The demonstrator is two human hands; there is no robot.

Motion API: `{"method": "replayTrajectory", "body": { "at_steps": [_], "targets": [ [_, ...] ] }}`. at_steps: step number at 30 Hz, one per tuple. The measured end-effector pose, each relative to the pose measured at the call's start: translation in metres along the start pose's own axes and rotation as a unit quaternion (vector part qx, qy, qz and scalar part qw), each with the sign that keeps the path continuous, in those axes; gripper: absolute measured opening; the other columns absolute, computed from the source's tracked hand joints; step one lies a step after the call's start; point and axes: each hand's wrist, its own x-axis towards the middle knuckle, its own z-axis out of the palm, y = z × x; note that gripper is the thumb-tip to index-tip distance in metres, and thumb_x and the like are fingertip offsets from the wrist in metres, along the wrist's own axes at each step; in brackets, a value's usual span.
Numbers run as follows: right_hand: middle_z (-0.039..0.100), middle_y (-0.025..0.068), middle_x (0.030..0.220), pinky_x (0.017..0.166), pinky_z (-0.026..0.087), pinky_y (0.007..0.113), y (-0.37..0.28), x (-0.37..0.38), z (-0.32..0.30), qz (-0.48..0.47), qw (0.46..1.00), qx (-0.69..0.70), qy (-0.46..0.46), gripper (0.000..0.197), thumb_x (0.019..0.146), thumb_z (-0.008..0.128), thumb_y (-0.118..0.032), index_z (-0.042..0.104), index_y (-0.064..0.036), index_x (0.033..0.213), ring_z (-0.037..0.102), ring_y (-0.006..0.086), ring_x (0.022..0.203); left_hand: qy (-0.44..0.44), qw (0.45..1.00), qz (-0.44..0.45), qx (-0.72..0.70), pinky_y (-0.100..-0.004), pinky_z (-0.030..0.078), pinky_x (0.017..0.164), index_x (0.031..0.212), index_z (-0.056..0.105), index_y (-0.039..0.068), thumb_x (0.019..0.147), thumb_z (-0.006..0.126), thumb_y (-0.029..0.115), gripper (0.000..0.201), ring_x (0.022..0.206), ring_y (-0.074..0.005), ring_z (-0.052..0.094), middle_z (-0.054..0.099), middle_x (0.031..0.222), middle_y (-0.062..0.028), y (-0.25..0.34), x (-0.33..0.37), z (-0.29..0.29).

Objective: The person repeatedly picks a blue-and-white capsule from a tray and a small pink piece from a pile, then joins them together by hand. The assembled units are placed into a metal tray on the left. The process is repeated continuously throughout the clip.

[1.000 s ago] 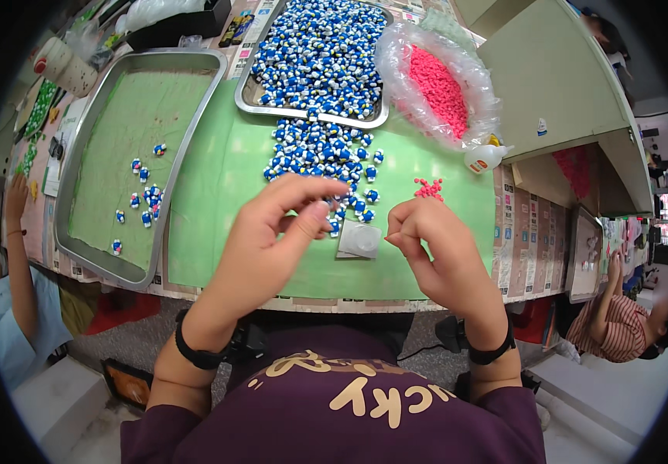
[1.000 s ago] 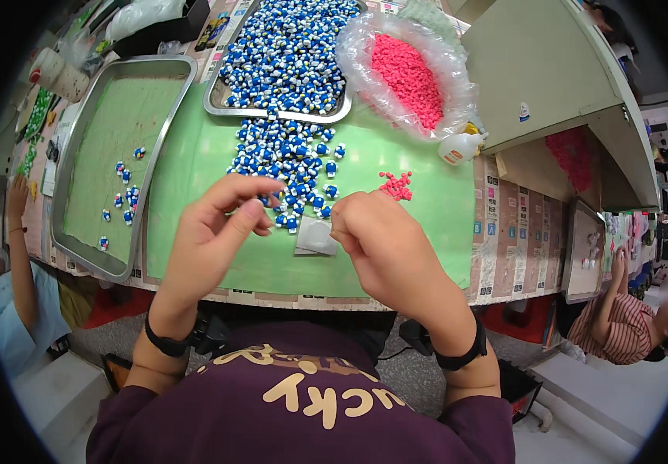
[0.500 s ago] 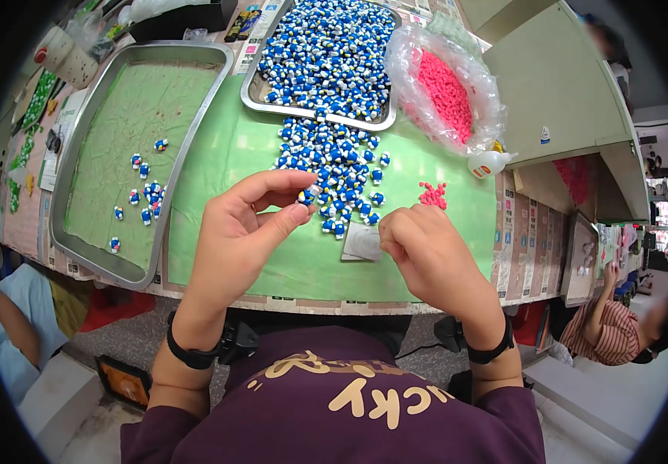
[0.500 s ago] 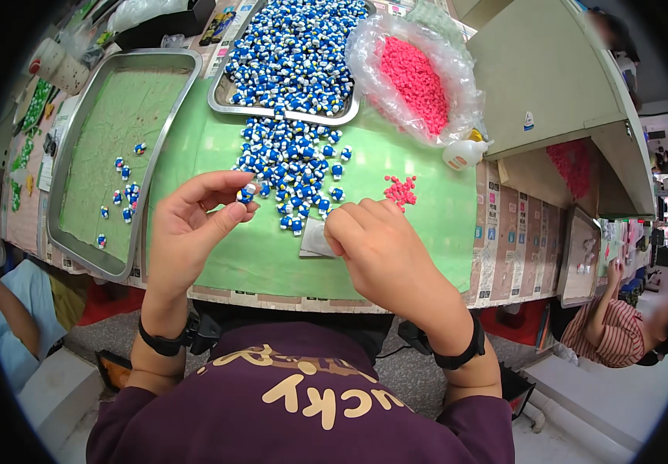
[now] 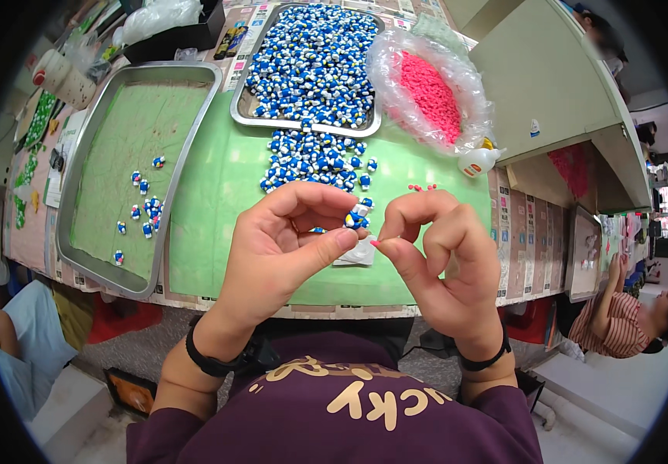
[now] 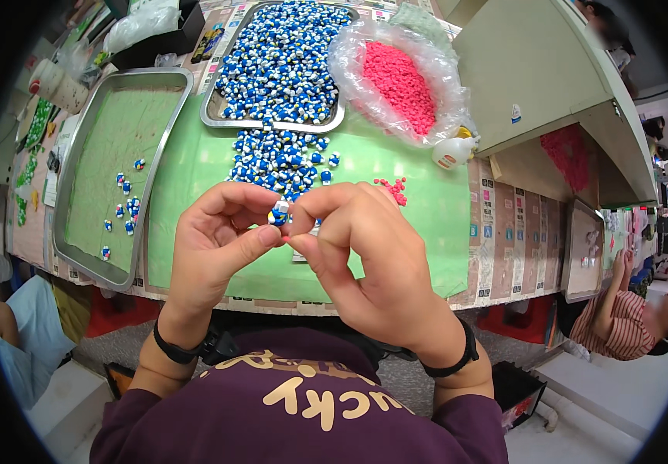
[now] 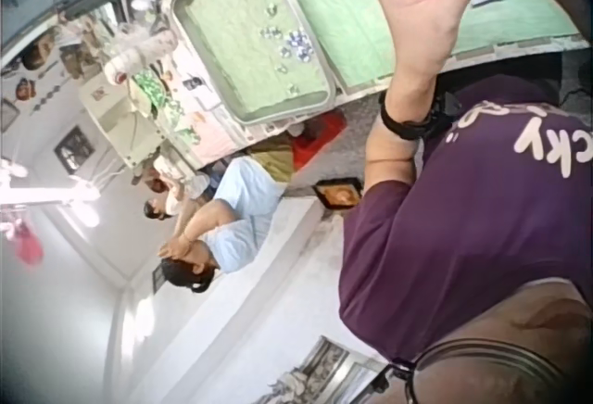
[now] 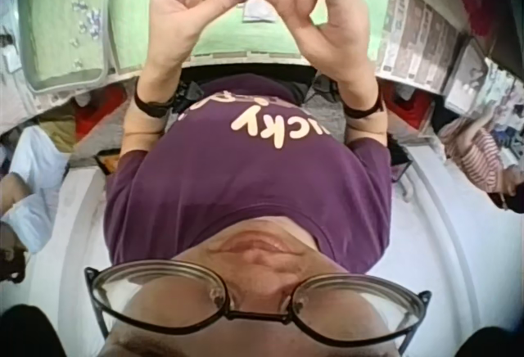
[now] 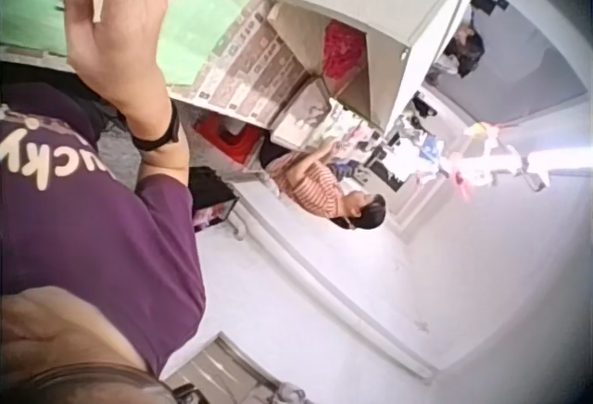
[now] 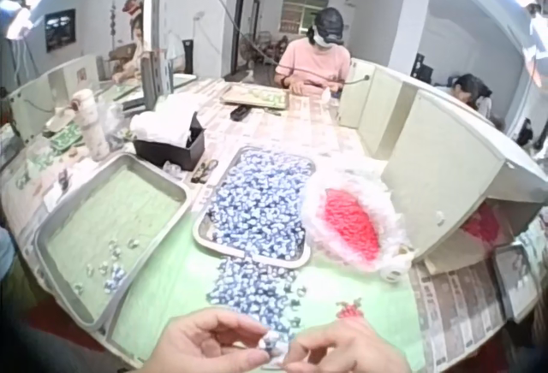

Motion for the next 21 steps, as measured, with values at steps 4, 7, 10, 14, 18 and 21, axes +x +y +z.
{"method": "replayTrajectory", "body": {
  "at_steps": [4, 7, 10, 14, 18, 21],
  "targets": [
    [0.064, 0.0080, 0.087, 0.066, 0.038, 0.032, 0.002, 0.001, 0.001, -0.009, 1.000, -0.022, 0.019, 0.025, 0.081, 0.067, 0.006, 0.045, -0.0073, 0.079, 0.056, 0.0199, 0.071, -0.005, 1.000, 0.008, 0.004, -0.0285, 0.054, 0.085, 0.110, 0.058, -0.003, 0.085, 0.067, -0.005, 0.026, 0.098, -0.0155, 0.063, 0.064, 0.105, -0.0101, 0.001, -0.001, 0.006],
    [0.064, 0.0077, 0.086, 0.066, 0.037, 0.033, 0.004, -0.002, 0.000, -0.010, 0.999, -0.034, 0.025, 0.026, 0.081, 0.067, 0.007, 0.045, -0.0077, 0.079, 0.056, 0.0198, 0.072, -0.001, 1.000, 0.009, 0.011, -0.0281, 0.054, 0.085, 0.109, 0.058, -0.003, 0.085, 0.067, -0.006, 0.026, 0.098, -0.0151, 0.063, 0.063, 0.105, -0.0100, 0.001, -0.002, 0.009],
    [0.064, 0.0075, 0.086, 0.067, 0.037, 0.033, 0.005, -0.003, 0.001, -0.016, 0.999, -0.043, 0.026, 0.026, 0.080, 0.067, 0.007, 0.046, -0.0079, 0.080, 0.057, 0.0201, 0.072, 0.006, 1.000, 0.019, 0.014, -0.0274, 0.054, 0.084, 0.110, 0.058, -0.003, 0.085, 0.067, -0.006, 0.027, 0.098, -0.0148, 0.063, 0.063, 0.104, -0.0096, 0.002, -0.005, 0.013],
    [0.063, 0.0073, 0.087, 0.068, 0.037, 0.034, 0.006, -0.004, 0.004, -0.029, 0.996, -0.079, 0.026, 0.025, 0.079, 0.066, 0.007, 0.046, -0.0082, 0.081, 0.058, 0.0208, 0.073, 0.001, 0.998, 0.052, 0.041, -0.0277, 0.055, 0.083, 0.108, 0.060, -0.004, 0.084, 0.066, -0.007, 0.024, 0.098, -0.0151, 0.063, 0.063, 0.104, -0.0097, -0.001, -0.006, 0.012],
    [0.062, 0.0074, 0.088, 0.068, 0.037, 0.035, 0.003, -0.005, 0.014, -0.026, 0.996, -0.082, 0.037, 0.025, 0.079, 0.066, 0.008, 0.047, -0.0084, 0.081, 0.058, 0.0214, 0.074, 0.012, 0.988, 0.112, 0.109, -0.0277, 0.056, 0.081, 0.103, 0.064, -0.005, 0.083, 0.066, -0.009, 0.020, 0.095, -0.0160, 0.064, 0.063, 0.103, -0.0107, 0.000, -0.009, 0.011],
    [0.061, 0.0073, 0.087, 0.069, 0.038, 0.035, 0.002, -0.006, 0.018, -0.020, 0.997, -0.069, 0.037, 0.026, 0.079, 0.065, 0.009, 0.047, -0.0084, 0.082, 0.058, 0.0219, 0.075, 0.027, 0.976, 0.137, 0.165, -0.0272, 0.057, 0.079, 0.100, 0.067, -0.005, 0.081, 0.067, -0.011, 0.020, 0.093, -0.0163, 0.065, 0.064, 0.101, -0.0115, 0.005, -0.010, 0.011]
  ]
}}
